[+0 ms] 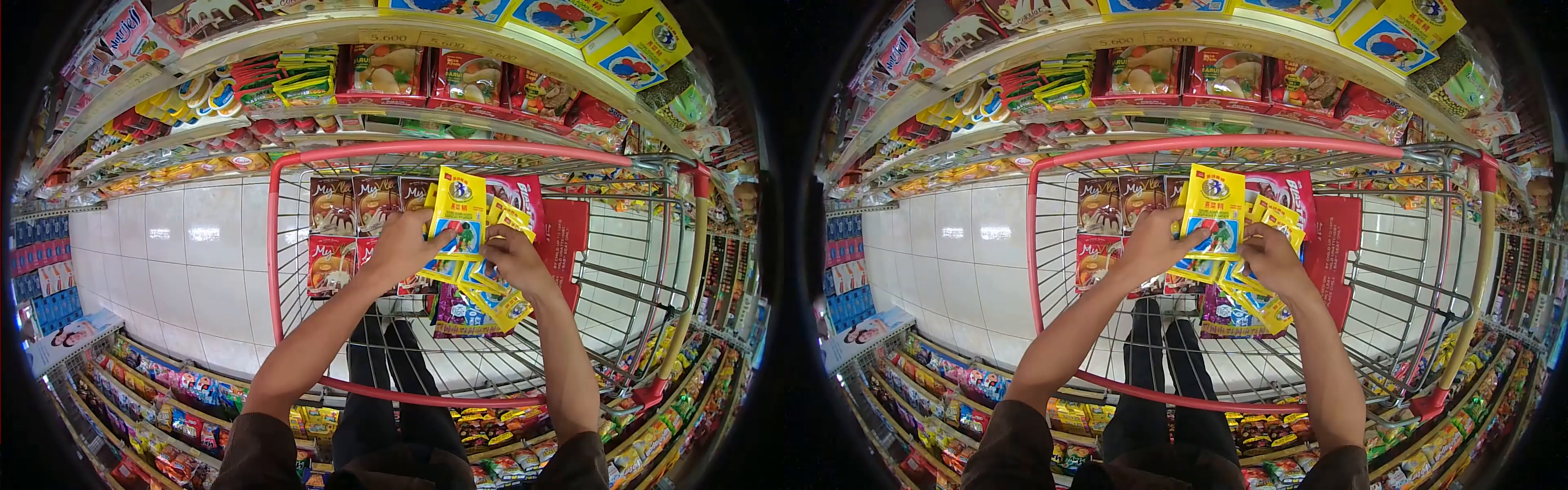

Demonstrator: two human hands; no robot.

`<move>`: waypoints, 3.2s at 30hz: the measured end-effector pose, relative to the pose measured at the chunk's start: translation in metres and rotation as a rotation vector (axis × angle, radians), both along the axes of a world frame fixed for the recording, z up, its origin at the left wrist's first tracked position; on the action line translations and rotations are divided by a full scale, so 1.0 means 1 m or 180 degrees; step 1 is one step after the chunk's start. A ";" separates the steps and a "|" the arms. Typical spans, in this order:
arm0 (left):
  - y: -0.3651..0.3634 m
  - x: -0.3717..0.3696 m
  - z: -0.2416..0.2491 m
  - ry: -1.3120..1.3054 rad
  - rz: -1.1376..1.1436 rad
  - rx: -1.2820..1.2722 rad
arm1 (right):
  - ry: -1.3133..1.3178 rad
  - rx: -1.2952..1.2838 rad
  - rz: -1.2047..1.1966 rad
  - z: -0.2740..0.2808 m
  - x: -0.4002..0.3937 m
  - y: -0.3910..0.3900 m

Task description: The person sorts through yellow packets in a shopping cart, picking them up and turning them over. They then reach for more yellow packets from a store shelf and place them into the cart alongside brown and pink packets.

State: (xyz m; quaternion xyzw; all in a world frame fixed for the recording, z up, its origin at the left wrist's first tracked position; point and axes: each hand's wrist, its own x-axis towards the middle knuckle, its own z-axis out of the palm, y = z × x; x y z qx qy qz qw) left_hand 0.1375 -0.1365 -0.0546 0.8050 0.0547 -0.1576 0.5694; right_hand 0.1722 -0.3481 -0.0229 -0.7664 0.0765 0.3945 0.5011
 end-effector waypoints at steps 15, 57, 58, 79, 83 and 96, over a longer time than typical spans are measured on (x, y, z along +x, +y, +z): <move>-0.010 0.001 -0.025 0.0003 0.0807 -0.1882 | -0.0235 -0.0556 0.0515 0.012 -0.005 0.014; -0.001 0.004 -0.016 0.1003 -0.0007 -0.5750 | -0.2362 -0.0623 -0.0018 0.035 0.027 -0.056; 0.001 0.005 -0.017 0.1001 -0.0017 -0.5751 | -0.1495 -0.0476 -0.0226 0.044 0.035 -0.061; -0.012 0.000 -0.006 0.1536 0.0548 -0.5220 | 0.0831 0.2003 -0.1497 0.036 0.026 -0.034; -0.014 -0.004 0.003 0.1592 0.0500 -0.5020 | 0.0827 0.1961 -0.0915 0.043 0.022 -0.023; -0.009 -0.019 -0.009 0.1969 0.0322 -0.4620 | -0.1885 0.0324 0.0423 0.029 0.005 -0.001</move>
